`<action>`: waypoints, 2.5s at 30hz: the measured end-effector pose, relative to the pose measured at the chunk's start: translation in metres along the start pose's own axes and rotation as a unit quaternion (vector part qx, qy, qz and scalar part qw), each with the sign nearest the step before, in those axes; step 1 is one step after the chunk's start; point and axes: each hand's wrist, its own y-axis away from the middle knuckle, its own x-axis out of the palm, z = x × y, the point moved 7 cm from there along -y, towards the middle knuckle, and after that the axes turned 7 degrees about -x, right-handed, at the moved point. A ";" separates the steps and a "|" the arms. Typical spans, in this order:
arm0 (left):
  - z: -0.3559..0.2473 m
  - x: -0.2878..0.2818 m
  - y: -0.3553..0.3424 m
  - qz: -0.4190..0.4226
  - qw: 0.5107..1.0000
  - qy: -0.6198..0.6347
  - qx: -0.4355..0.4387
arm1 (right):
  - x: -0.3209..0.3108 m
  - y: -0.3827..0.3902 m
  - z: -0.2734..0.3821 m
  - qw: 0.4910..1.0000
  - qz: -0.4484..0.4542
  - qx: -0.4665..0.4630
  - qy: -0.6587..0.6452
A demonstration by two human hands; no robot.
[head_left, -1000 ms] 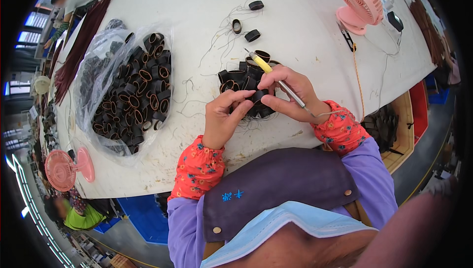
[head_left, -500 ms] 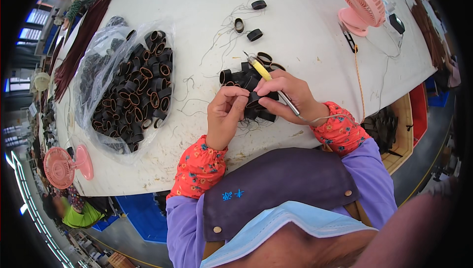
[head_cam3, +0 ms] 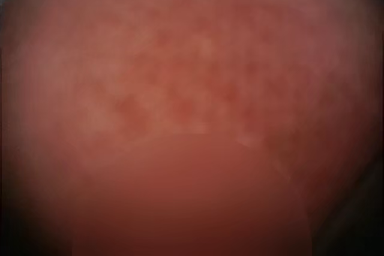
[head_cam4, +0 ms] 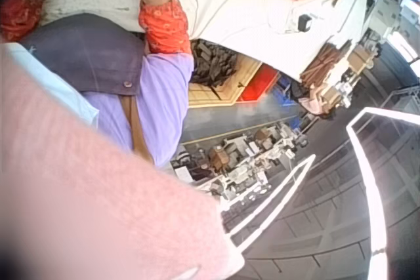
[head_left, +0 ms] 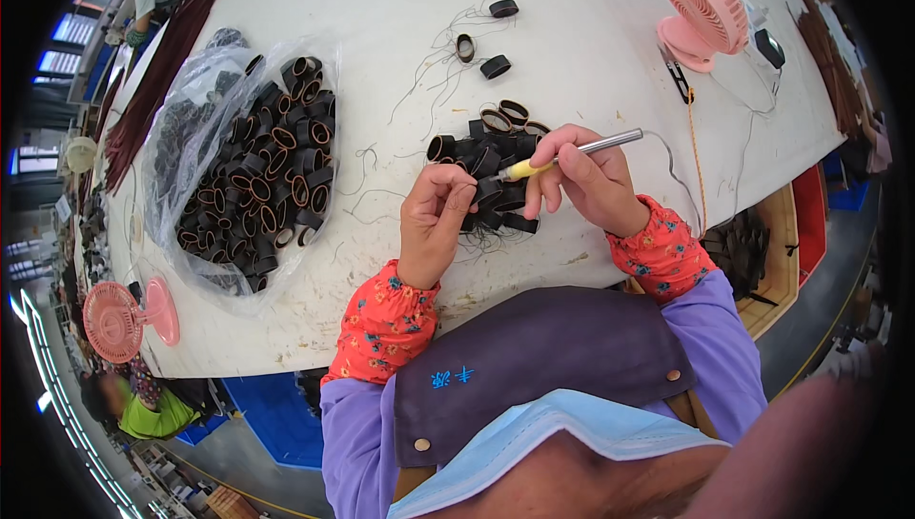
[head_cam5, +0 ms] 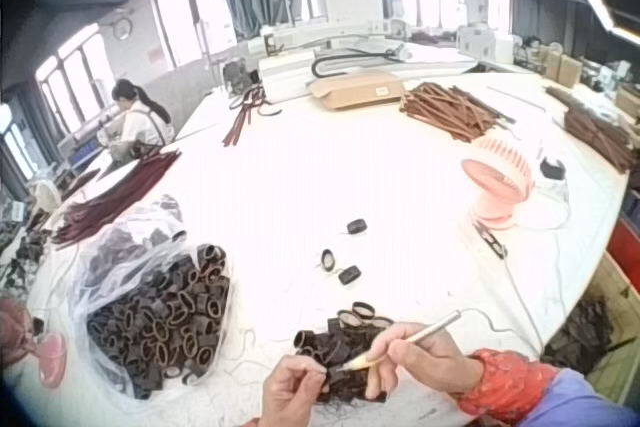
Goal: Applying a yellow finish or adhesive to the edges of small black leather loops using a precision applicator pen.
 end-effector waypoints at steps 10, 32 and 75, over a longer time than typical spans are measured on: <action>0.001 0.000 0.000 -0.007 1.000 -0.006 -0.003 | 0.004 0.005 -0.008 0.998 0.017 0.045 0.049; 0.000 0.001 0.000 -0.013 1.000 -0.001 -0.004 | 0.004 0.005 -0.006 0.998 0.014 0.037 0.053; 0.000 0.001 0.000 -0.026 0.996 -0.071 -0.043 | 0.027 0.000 0.015 0.880 0.136 -0.189 0.414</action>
